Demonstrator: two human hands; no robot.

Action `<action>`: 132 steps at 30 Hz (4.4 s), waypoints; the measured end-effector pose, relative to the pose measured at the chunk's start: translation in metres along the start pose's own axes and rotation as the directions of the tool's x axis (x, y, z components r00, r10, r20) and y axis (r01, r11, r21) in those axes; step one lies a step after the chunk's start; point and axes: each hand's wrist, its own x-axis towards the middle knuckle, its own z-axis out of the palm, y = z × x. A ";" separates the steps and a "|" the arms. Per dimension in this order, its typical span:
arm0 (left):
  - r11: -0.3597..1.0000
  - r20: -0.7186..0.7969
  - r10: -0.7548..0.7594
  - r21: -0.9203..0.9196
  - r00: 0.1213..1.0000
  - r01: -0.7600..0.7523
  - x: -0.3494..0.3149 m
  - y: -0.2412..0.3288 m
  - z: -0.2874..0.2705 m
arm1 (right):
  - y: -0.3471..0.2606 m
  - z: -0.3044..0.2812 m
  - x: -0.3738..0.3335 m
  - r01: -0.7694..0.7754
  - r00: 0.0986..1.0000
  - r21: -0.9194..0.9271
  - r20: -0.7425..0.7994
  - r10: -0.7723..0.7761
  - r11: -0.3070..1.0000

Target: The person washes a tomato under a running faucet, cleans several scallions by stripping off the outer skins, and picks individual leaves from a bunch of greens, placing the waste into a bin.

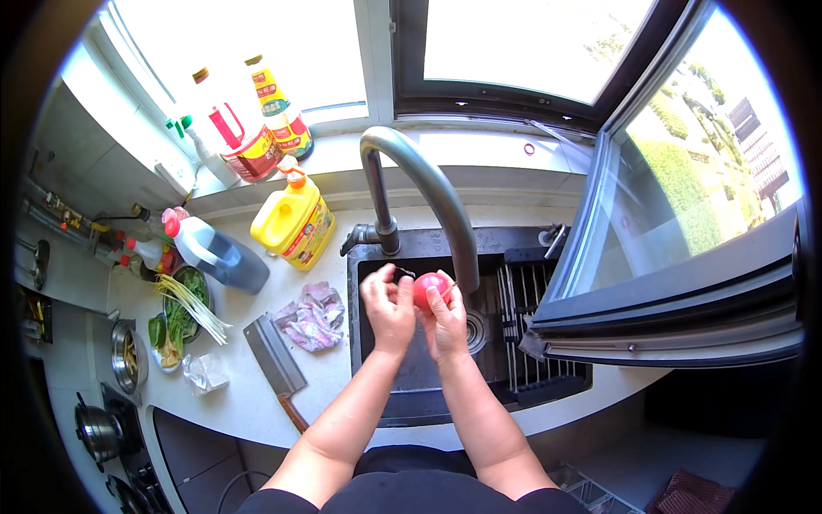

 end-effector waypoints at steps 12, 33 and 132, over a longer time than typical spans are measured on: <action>0.976 -0.298 0.128 0.205 0.946 -0.068 0.055 -0.033 -0.017 | 0.005 0.005 -0.008 -0.191 0.981 0.150 -0.015 0.195 0.970; 0.979 0.283 -0.187 -0.030 0.941 0.204 -0.048 -0.064 -0.031 | 0.041 -0.026 -0.020 -0.334 0.935 -0.139 -0.172 0.310 0.932; 0.785 0.204 0.321 0.489 0.925 -0.380 0.100 -0.140 -0.507 | 0.383 0.274 -0.084 0.531 0.829 -0.829 0.551 -0.094 -0.178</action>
